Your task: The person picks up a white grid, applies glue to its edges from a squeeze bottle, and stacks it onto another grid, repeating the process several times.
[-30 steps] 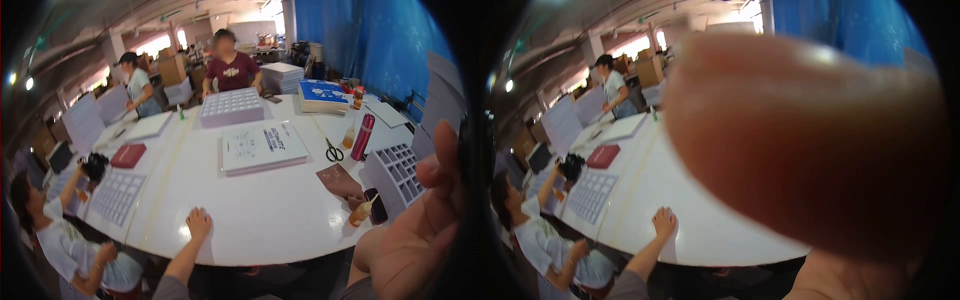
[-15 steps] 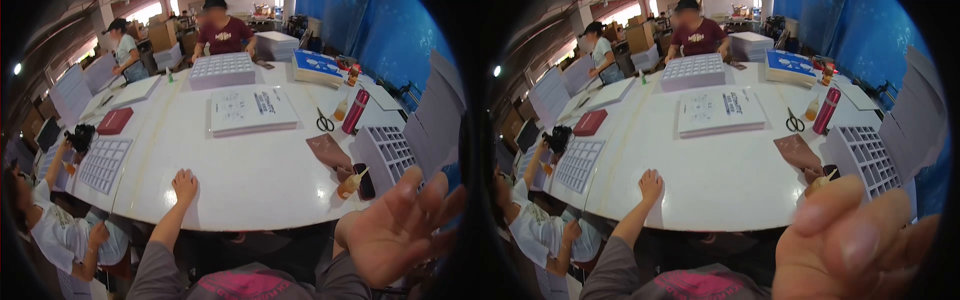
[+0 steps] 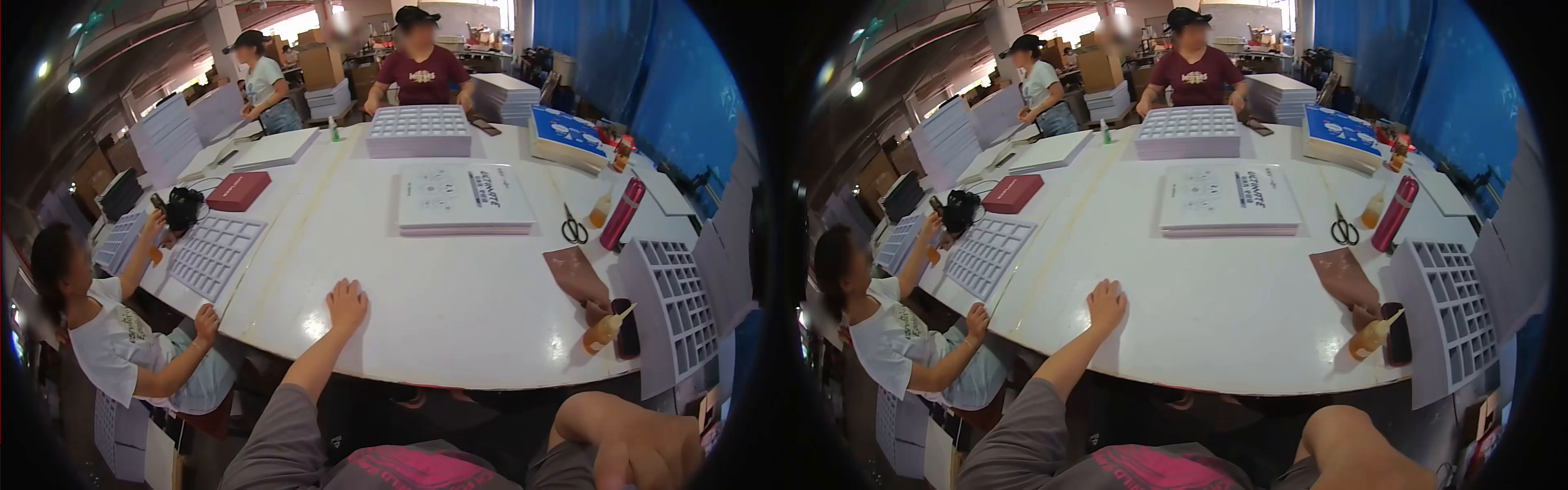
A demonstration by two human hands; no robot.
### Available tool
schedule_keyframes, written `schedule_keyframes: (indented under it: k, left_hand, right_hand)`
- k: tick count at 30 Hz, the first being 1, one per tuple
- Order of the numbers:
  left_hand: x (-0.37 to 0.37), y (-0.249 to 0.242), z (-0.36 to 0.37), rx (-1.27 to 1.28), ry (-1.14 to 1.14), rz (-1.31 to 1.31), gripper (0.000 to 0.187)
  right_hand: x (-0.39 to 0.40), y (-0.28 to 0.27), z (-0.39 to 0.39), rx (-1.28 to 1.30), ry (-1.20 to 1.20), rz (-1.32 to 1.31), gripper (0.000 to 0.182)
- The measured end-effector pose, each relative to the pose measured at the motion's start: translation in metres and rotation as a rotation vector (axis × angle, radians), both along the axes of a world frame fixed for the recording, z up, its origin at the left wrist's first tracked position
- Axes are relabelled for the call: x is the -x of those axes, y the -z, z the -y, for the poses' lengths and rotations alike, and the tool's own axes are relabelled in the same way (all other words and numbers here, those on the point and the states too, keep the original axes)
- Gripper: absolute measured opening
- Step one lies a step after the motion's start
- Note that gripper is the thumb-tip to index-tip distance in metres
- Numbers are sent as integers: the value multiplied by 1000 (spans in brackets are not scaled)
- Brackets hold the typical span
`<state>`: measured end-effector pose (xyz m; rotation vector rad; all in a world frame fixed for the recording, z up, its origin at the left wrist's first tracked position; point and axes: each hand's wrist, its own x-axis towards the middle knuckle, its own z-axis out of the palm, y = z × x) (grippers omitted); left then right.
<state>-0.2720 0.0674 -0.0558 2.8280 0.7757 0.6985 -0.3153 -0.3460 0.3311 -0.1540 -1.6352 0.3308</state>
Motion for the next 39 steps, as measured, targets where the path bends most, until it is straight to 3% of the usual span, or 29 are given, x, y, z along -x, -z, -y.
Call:
schedule_keyframes:
  k: [3, 5, 7, 8, 11, 13, 19, 35, 39]
  left_hand:
    - [0, 5, -1, -34, 8, 53, 38]
    - [-1, 5, -2, -31, -7, 45, 38]
    - [0, 6, 1, -26, -20, 40, 39]
    - [-1, 5, 0, -25, -22, 37, 39]
    - [0, 7, -1, -39, -12, 28, 40]
    - [-3, 8, -3, -56, -13, 10, 40]
    - [-2, 5, 1, -40, -8, 24, 38]
    - [-3, 0, 1, -41, -23, 49, 37]
    - [-7, 23, -21, -101, 36, 113, 36]
  right_hand:
    - [-23, 22, -16, 245, -301, 269, 19]
    - [-30, 39, -25, 446, -229, 432, 22]
    - [-34, 54, -31, 565, -11, 302, 23]
    - [-31, 57, -34, 610, 35, 95, 21]
    - [-2, 53, -65, 393, -150, -455, 12]
    - [12, 51, -81, 259, -264, -566, 12]
    - [32, 52, -95, 100, -368, -548, 11]
    - [31, 54, -111, 43, -409, -498, 8]
    - [15, 57, -114, 8, -384, -460, 7]
